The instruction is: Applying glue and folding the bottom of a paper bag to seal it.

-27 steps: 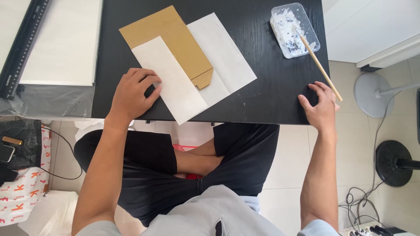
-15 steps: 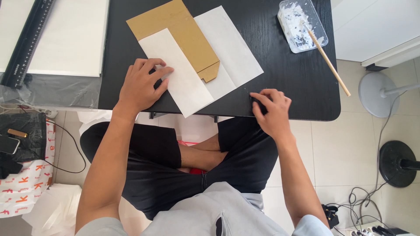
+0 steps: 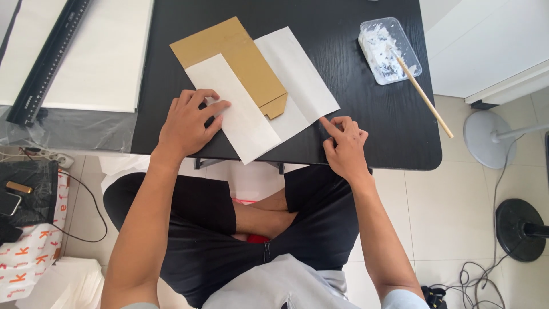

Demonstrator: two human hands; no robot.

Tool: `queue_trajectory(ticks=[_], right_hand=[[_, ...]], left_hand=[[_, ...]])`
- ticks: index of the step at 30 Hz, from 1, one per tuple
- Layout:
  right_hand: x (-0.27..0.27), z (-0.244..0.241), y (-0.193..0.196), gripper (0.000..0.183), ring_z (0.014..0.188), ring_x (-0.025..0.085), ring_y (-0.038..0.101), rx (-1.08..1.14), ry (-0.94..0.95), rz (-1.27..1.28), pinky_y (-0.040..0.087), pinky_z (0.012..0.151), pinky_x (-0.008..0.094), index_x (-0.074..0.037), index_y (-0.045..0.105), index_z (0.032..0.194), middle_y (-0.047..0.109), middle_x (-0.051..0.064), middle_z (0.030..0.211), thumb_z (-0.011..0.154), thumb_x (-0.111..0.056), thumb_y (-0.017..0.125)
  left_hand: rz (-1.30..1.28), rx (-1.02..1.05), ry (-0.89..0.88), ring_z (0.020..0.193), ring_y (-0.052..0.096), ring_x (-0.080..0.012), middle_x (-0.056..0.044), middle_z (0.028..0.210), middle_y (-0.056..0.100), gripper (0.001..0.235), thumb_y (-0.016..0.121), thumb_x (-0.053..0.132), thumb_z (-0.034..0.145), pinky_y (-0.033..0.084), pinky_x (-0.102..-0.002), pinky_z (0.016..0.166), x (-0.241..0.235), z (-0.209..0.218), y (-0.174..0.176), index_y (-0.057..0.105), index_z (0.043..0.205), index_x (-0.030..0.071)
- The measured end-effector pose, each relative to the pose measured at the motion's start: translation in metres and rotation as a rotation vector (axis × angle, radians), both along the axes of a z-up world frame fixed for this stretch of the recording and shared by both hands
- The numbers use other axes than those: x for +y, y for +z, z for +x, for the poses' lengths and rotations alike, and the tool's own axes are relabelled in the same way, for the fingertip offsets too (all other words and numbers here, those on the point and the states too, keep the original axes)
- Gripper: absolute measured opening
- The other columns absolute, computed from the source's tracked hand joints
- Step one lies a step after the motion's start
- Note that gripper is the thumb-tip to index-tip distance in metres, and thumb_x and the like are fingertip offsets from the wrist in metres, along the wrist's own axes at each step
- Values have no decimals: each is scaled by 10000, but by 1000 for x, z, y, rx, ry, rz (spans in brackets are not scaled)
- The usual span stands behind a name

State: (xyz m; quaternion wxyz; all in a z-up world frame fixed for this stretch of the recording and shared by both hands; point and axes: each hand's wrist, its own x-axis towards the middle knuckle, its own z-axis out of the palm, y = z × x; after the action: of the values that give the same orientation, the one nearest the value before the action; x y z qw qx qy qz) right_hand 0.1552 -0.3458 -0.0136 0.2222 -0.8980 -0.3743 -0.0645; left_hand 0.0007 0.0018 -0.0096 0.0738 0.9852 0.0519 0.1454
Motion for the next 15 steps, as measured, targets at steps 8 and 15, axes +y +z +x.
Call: queue_trajectory(ticks=[8,15], right_hand=[[12,72,9,469,969,223,664,662,-64,555,526,848,348,-4,579,1425,680,186,1149,977,-139,622],[59,150,29,371,809,89,727,858,-162,484,537,708,245,-143,721,1231,777,23,996,1035,-415,563]], left_hand=[[-43,44,27,1217,503,-166,66,1278,526,328,493,418,1043,445,-344,963,-1,2,0,693,1294,348],[-41,109,42,1250,486,-151,88,1314,526,340,458,435,1057,437,-337,986,-3,1,8,678,1307,364]])
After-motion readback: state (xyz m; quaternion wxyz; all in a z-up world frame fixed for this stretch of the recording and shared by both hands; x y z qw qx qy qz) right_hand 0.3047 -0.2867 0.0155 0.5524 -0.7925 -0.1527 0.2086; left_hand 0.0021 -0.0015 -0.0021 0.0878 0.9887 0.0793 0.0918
